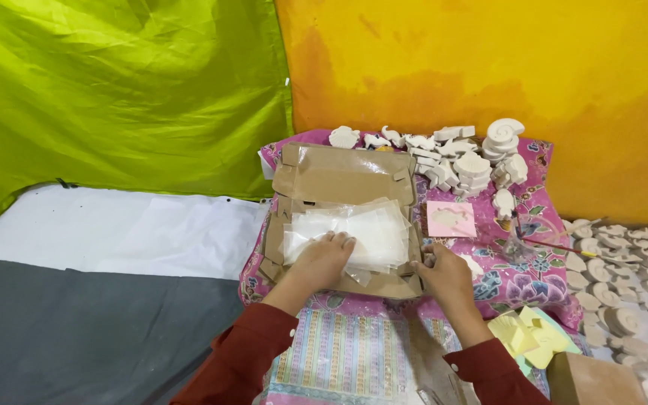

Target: The person assembles a small cardboard box by hand, then takes a white circular ornament, wraps it in a plastic bag, and places it inside the box.

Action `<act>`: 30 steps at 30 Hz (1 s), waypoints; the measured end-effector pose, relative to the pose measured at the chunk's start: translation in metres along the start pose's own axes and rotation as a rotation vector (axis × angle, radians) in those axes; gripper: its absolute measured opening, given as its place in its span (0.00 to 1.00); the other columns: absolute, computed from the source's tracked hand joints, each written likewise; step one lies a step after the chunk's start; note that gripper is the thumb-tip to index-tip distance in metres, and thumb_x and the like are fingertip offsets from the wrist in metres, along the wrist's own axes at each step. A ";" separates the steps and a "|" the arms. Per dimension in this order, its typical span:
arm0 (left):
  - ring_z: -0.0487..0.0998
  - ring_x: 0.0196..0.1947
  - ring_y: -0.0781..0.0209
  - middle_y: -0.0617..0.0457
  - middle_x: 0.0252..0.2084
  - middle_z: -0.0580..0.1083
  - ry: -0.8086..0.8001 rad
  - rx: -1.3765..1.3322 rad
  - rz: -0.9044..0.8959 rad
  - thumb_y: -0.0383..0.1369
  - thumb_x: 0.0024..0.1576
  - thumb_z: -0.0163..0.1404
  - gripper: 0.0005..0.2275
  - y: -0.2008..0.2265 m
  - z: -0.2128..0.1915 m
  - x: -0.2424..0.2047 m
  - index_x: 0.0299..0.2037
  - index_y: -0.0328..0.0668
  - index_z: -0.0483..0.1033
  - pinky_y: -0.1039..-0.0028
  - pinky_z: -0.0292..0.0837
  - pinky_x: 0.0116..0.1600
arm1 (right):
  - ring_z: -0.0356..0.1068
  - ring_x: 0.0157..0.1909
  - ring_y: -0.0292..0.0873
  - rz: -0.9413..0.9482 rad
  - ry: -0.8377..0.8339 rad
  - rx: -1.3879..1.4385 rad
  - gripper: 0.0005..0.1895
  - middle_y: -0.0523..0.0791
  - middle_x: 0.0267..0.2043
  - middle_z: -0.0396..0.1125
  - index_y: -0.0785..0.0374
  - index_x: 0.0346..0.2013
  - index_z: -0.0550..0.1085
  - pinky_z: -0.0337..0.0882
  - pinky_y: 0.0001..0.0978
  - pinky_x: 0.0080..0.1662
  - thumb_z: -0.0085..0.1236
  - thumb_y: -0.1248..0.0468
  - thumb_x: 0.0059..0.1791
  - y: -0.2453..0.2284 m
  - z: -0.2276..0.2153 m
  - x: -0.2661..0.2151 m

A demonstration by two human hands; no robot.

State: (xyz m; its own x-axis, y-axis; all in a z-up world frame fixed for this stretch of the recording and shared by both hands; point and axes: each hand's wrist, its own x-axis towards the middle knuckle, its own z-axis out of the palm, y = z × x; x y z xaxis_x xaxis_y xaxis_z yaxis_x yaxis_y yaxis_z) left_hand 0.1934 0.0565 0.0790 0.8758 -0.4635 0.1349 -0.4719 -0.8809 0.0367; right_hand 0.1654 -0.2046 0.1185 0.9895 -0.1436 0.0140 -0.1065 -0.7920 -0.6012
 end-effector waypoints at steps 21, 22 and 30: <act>0.78 0.33 0.52 0.44 0.38 0.81 0.796 -0.899 -0.536 0.28 0.57 0.49 0.13 -0.044 -0.051 -0.008 0.51 0.36 0.77 0.67 0.72 0.41 | 0.76 0.33 0.48 -0.033 -0.061 -0.325 0.14 0.48 0.34 0.76 0.61 0.42 0.79 0.75 0.37 0.37 0.60 0.58 0.46 -0.038 -0.008 0.007; 0.78 0.33 0.52 0.44 0.38 0.81 0.796 -0.900 -0.536 0.28 0.57 0.49 0.13 -0.047 -0.052 -0.011 0.51 0.36 0.77 0.67 0.72 0.41 | 0.76 0.33 0.48 -0.033 -0.062 -0.326 0.14 0.48 0.34 0.76 0.61 0.42 0.79 0.75 0.37 0.37 0.60 0.58 0.46 -0.036 -0.007 0.008; 0.77 0.32 0.59 0.44 0.37 0.80 0.956 -1.023 -0.580 0.27 0.60 0.50 0.11 -0.058 -0.061 -0.034 0.49 0.27 0.77 0.72 0.73 0.41 | 0.61 0.18 0.36 0.007 0.049 0.365 0.30 0.45 0.23 0.72 0.68 0.61 0.73 0.62 0.25 0.25 0.60 0.73 0.43 -0.057 -0.025 0.002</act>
State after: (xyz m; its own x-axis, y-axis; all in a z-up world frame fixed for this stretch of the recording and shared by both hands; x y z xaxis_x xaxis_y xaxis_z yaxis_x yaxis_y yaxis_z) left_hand 0.1848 0.1289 0.1332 0.7563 0.5026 0.4187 -0.3131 -0.2839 0.9063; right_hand 0.1712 -0.1750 0.1728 0.9820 -0.1841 0.0416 -0.0631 -0.5282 -0.8468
